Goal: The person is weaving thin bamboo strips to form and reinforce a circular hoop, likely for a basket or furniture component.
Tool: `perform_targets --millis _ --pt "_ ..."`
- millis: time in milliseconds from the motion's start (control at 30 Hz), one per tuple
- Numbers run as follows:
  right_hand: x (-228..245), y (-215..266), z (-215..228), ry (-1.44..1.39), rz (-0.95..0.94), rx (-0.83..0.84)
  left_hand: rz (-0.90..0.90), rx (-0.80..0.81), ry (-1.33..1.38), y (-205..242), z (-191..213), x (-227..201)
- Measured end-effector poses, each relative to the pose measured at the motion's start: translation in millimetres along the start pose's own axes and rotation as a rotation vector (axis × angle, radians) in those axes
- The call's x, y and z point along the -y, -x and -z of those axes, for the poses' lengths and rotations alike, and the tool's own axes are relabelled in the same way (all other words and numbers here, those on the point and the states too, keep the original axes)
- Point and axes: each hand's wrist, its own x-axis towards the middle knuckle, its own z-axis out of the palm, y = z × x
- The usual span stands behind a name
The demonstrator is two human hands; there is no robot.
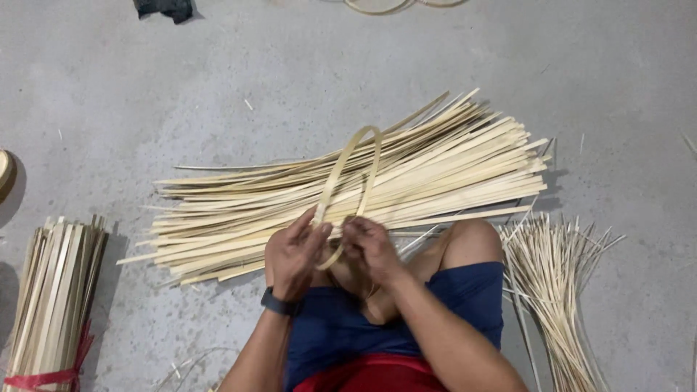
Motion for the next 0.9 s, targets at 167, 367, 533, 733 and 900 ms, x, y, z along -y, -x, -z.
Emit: perform_targets --millis 167,367,533,733,900 --pt "-48 -29 -34 -0.235 -0.263 0.002 0.019 -0.282 -0.005 -3 31 59" --pt "-55 -26 -90 -0.327 -0.328 0.291 -0.692 -0.588 -0.809 19 44 23" --pt "-104 -41 -44 -0.131 -0.211 0.323 -0.829 -0.600 -0.940 24 75 43" --pt "-10 -34 -49 1.240 0.415 0.376 0.335 0.309 -0.057 -27 92 93" --pt "32 -47 -57 1.818 -0.134 0.117 -0.420 0.041 -0.729 -17 24 85"
